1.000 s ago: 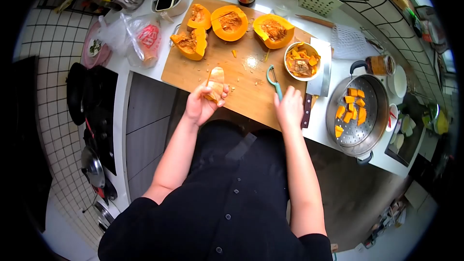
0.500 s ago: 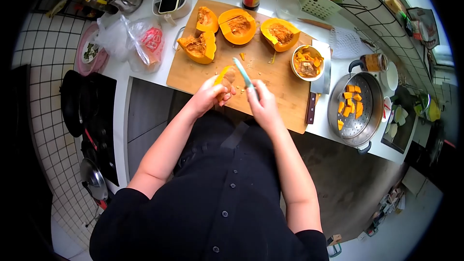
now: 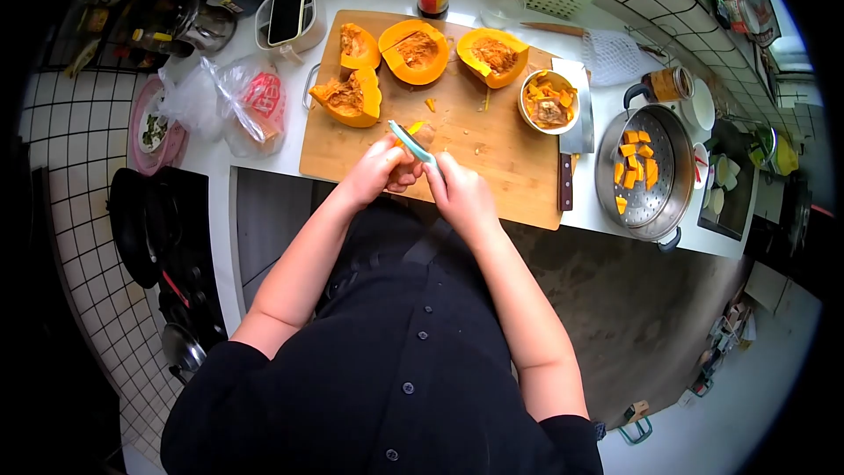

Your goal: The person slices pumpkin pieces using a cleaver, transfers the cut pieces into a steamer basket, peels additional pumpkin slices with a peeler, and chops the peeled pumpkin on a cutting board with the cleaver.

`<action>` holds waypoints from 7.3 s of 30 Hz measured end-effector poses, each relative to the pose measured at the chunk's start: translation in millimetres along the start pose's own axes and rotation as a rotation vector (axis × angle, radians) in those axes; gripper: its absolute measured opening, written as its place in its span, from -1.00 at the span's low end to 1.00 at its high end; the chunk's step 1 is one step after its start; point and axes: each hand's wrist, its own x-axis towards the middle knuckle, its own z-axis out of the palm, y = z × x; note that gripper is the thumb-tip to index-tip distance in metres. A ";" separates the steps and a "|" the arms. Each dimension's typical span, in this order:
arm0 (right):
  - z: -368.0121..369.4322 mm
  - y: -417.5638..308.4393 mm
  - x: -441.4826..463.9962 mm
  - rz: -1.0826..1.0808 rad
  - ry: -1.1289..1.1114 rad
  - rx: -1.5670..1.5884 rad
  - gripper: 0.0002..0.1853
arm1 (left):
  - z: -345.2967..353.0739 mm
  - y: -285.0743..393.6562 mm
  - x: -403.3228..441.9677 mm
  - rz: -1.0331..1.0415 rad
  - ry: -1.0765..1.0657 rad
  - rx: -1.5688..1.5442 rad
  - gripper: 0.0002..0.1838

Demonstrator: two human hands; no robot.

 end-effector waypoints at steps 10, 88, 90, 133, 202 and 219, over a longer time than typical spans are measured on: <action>26.2 28.2 -5.2 0.038 0.065 -0.153 -0.78 | -3.4 -20.7 3.5 -0.085 0.043 -0.256 -0.83; -32.8 49.0 -3.9 0.155 0.046 -0.043 -0.71 | 8.2 18.6 -25.2 -0.154 0.045 -0.259 -0.77; -32.8 28.4 -6.5 0.100 -0.029 0.013 -0.72 | 9.4 18.0 -23.9 -0.165 0.040 -0.273 -0.78; -16.7 -17.5 -9.8 0.029 0.032 0.064 -0.85 | 41.6 10.9 -30.3 0.266 0.206 0.169 -0.72; -52.4 31.5 11.4 0.263 -0.031 -0.055 -0.67 | 19.8 17.4 -43.3 0.163 0.114 0.021 -0.65; -38.9 -13.6 9.1 0.341 -0.048 1.028 -0.66 | 39.8 -14.7 -22.7 0.377 0.120 0.026 -0.54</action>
